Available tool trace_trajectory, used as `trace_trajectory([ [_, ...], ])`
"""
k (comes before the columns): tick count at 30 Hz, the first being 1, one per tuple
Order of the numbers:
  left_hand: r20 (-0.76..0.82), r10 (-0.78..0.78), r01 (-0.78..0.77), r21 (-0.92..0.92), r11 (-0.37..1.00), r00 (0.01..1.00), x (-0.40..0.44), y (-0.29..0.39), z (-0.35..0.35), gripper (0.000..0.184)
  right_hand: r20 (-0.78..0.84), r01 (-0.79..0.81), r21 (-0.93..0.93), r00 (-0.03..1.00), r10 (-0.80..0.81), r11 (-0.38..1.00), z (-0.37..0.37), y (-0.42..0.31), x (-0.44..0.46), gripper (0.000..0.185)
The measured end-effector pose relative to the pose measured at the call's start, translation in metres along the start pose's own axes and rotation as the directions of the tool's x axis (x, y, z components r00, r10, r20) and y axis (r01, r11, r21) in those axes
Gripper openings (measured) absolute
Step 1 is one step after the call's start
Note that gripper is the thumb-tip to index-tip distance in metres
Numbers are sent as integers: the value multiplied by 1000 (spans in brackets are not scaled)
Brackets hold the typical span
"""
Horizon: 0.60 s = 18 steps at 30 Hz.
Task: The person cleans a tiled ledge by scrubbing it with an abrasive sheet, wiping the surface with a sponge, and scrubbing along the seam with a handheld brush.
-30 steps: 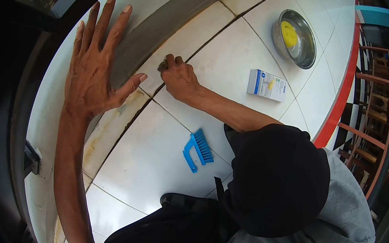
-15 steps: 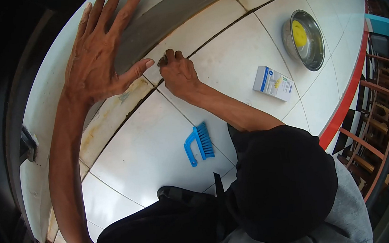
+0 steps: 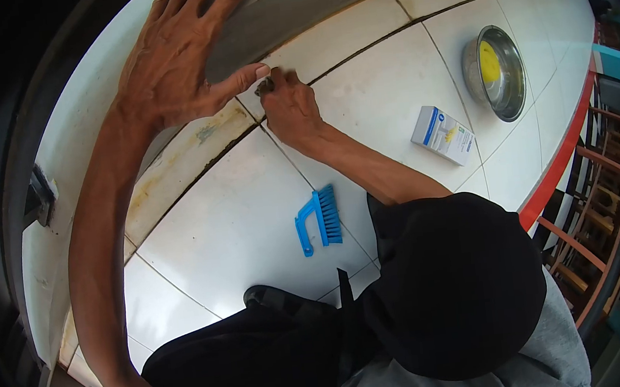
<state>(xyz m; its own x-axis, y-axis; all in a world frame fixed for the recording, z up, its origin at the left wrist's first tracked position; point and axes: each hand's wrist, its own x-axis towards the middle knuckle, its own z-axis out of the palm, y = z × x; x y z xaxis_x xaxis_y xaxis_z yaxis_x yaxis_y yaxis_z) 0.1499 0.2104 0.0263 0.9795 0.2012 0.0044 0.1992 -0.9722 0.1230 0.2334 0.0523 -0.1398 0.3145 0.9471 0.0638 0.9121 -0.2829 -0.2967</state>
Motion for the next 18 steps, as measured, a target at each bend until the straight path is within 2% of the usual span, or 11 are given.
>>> trace_trajectory([
  [2, -37, 29, -29, 6, 1000, 999, -2, -5, 3, 101, -23, -65, 42, 998, 66, 997, -16, 24, 8, 18],
  [3, -48, 35, -34, 36, 999, 998, -3, -5, 4, 95, -93, -157, 12, 983, 158, 987, -19, 49, 15, 21],
  [6, -61, 22, -21, 26, 999, 998, -2, -8, 10, 88, -202, -332, -105, 930, 307, 937, -43, 139, 32, 11],
  [8, -113, 32, -29, 22, 999, 993, -5, -8, 17, 84, -201, -436, -97, 889, 412, 895, -50, 166, 45, 9],
  [9, -106, 35, -33, 16, 999, 994, -4, -9, 18, 84, -207, -426, -141, 895, 394, 894, -43, 163, 47, 9],
  [11, -102, 48, -47, 13, 999, 994, -1, -10, 17, 84, -142, -352, -69, 929, 341, 933, -34, 114, 41, 11],
  [13, -100, 51, -49, 15, 999, 994, -2, -8, 12, 84, -84, -155, -27, 985, 153, 987, -16, 46, 23, 13],
  [14, -91, 51, -50, 12, 999, 995, -2, -7, 11, 84, 0, -74, -40, 997, 74, 996, -10, 12, 13, 12],
  [16, -92, 52, -51, 16, 999, 994, 0, -9, 9, 84, 29, 48, -120, 999, -45, 992, 5, -9, -2, 11],
  [18, -77, 47, -47, 10, 999, 996, -4, -8, 13, 85, -15, -53, -68, 999, 52, 996, -17, 27, 8, 10],
])
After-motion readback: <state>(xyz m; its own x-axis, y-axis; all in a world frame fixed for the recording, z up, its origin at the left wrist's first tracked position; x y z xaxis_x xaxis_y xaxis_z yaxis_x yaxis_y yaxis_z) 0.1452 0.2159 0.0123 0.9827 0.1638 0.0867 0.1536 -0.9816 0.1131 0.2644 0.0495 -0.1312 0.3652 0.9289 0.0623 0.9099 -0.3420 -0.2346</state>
